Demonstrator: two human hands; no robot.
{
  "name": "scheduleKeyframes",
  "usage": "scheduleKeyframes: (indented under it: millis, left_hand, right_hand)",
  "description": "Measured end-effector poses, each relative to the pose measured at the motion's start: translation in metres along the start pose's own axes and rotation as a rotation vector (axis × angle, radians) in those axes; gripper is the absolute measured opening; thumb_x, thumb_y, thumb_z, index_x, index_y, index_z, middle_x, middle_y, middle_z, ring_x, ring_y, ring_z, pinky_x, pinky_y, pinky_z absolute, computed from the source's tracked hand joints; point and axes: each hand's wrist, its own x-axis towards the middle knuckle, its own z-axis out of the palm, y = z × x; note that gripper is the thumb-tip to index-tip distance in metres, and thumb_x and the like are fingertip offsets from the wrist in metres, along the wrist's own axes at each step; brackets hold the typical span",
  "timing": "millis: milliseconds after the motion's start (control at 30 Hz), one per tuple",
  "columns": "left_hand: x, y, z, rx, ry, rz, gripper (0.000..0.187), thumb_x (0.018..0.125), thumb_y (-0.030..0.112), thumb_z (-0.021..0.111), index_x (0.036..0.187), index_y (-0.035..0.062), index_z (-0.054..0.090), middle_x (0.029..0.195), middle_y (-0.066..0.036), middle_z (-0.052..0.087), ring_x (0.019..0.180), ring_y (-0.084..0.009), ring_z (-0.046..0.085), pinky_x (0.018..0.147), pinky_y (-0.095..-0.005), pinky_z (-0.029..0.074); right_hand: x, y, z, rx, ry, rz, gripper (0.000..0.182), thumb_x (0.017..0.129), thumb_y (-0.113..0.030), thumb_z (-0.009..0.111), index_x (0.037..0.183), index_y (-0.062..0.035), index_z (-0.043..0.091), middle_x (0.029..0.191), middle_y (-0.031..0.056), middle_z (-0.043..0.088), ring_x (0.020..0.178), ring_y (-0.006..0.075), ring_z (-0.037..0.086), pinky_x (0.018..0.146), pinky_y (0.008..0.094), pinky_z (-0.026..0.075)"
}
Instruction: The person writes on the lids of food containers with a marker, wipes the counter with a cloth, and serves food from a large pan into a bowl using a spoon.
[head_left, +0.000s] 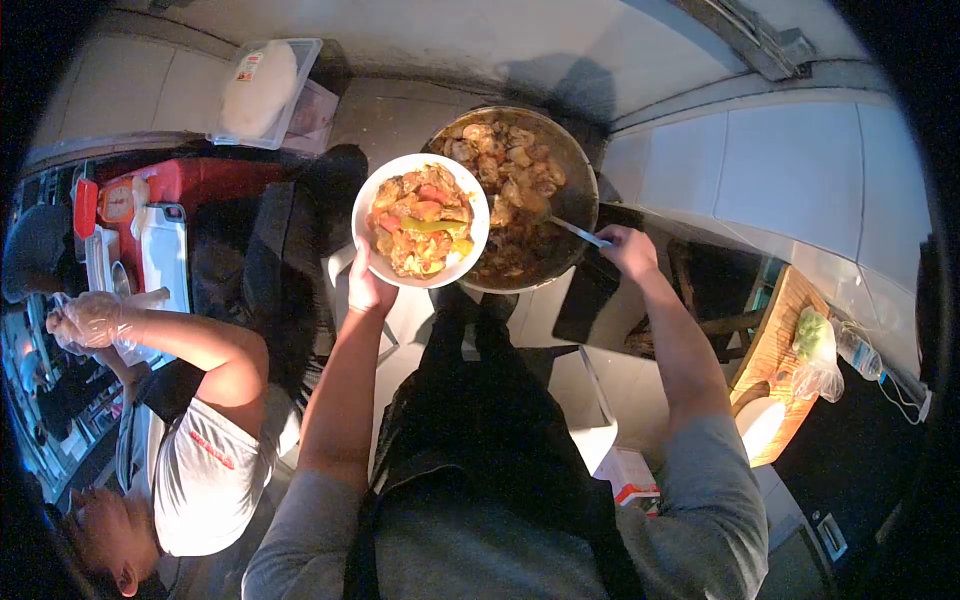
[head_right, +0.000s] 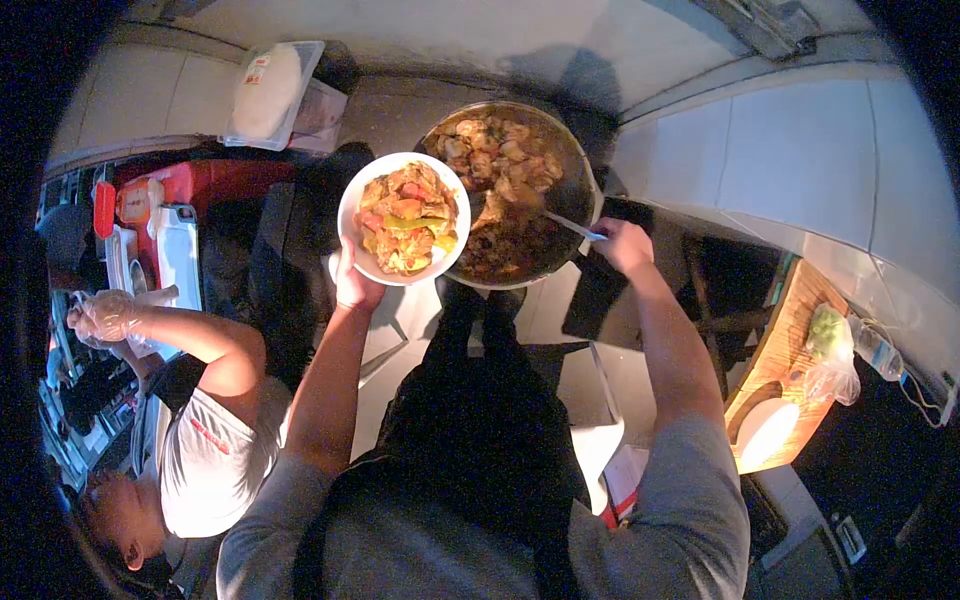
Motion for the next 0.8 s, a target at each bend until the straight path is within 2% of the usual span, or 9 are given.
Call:
scheduleKeyframes:
  millis: [33, 133, 400, 433, 533, 567, 667, 700, 800]
  left_hand:
    - [0.002, -0.002, -0.003, -0.018, -0.009, -0.010, 0.071, 0.091, 0.048, 0.045, 0.142, 0.0050, 0.022, 0.144, -0.014, 0.030, 0.132, -0.0305, 0.032, 0.109, -0.0451, 0.027]
    - [0.004, -0.004, -0.005, -0.047, -0.023, -0.030, 0.069, 0.092, 0.047, 0.045, 0.144, 0.0082, 0.021, 0.146, -0.012, 0.028, 0.133, -0.0287, 0.030, 0.110, -0.0439, 0.025]
    - [0.006, -0.012, -0.001, -0.081, -0.074, -0.040, 0.070, 0.089, 0.043, 0.051, 0.145, 0.0124, 0.020, 0.147, -0.011, 0.026, 0.134, -0.0283, 0.028, 0.110, -0.0437, 0.023]
    - [0.005, -0.013, 0.003, -0.121, -0.082, -0.042, 0.073, 0.088, 0.042, 0.054, 0.145, 0.0128, 0.020, 0.148, -0.011, 0.024, 0.135, -0.0283, 0.027, 0.110, -0.0439, 0.023]
    - [0.001, -0.009, 0.018, -0.154, -0.143, -0.057, 0.070, 0.088, 0.043, 0.055, 0.143, 0.0103, 0.024, 0.144, -0.011, 0.032, 0.131, -0.0282, 0.034, 0.108, -0.0437, 0.028]
    - [-0.003, -0.003, 0.023, -0.194, -0.153, -0.118, 0.070, 0.088, 0.044, 0.055, 0.141, 0.0095, 0.026, 0.141, -0.011, 0.036, 0.129, -0.0278, 0.037, 0.107, -0.0433, 0.030]
    - [-0.009, 0.004, 0.033, -0.107, -0.140, -0.130, 0.076, 0.086, 0.049, 0.055, 0.142, 0.0090, 0.025, 0.143, -0.012, 0.033, 0.130, -0.0293, 0.035, 0.108, -0.0445, 0.028]
    - [-0.011, 0.003, 0.036, -0.108, -0.149, -0.143, 0.075, 0.086, 0.049, 0.055, 0.142, 0.0085, 0.026, 0.143, -0.012, 0.034, 0.130, -0.0294, 0.035, 0.108, -0.0445, 0.029]
    - [-0.014, 0.006, 0.042, -0.119, -0.183, -0.170, 0.074, 0.086, 0.049, 0.055, 0.141, 0.0073, 0.027, 0.141, -0.013, 0.036, 0.129, -0.0298, 0.037, 0.107, -0.0445, 0.030]
  right_hand:
    - [-0.006, 0.003, -0.007, 0.048, 0.021, -0.031, 0.029, 0.070, -0.022, 0.067, 0.099, -0.0192, 0.069, 0.073, 0.0070, 0.063, 0.068, 0.0217, 0.061, 0.064, 0.0350, 0.048]
    - [-0.025, 0.003, -0.027, 0.140, 0.051, -0.033, 0.030, 0.069, -0.024, 0.067, 0.098, -0.0237, 0.069, 0.070, 0.0073, 0.061, 0.067, 0.0235, 0.061, 0.063, 0.0347, 0.048]
    - [-0.103, -0.047, -0.108, 0.129, 0.178, -0.096, 0.031, 0.068, -0.017, 0.070, 0.099, -0.0188, 0.069, 0.068, 0.0060, 0.057, 0.061, 0.0205, 0.057, 0.060, 0.0315, 0.046]
    - [-0.112, -0.053, -0.114, 0.137, 0.214, -0.165, 0.030, 0.069, -0.017, 0.071, 0.099, -0.0182, 0.069, 0.066, 0.0056, 0.056, 0.060, 0.0190, 0.055, 0.059, 0.0307, 0.045]
    - [-0.139, -0.094, -0.134, 0.116, 0.184, -0.104, 0.030, 0.069, -0.017, 0.071, 0.099, -0.0183, 0.069, 0.067, 0.0047, 0.056, 0.058, 0.0187, 0.055, 0.058, 0.0304, 0.045]
    - [-0.144, -0.105, -0.134, 0.089, 0.230, -0.189, 0.029, 0.071, -0.017, 0.070, 0.100, -0.0187, 0.068, 0.070, 0.0051, 0.059, 0.059, 0.0223, 0.057, 0.058, 0.0314, 0.047]
    - [-0.147, -0.130, -0.131, 0.031, 0.370, -0.360, 0.028, 0.073, -0.017, 0.068, 0.102, -0.0184, 0.067, 0.074, 0.0061, 0.063, 0.062, 0.0260, 0.060, 0.059, 0.0331, 0.049]
    - [-0.145, -0.132, -0.131, -0.030, 0.440, -0.480, 0.026, 0.076, -0.015, 0.064, 0.102, -0.0190, 0.066, 0.080, 0.0064, 0.063, 0.065, 0.0273, 0.061, 0.059, 0.0361, 0.050]
    - [-0.158, -0.153, -0.138, -0.311, 0.595, -0.546, 0.029, 0.074, -0.011, 0.062, 0.101, -0.0203, 0.067, 0.080, 0.0049, 0.062, 0.064, 0.0255, 0.060, 0.059, 0.0363, 0.048]
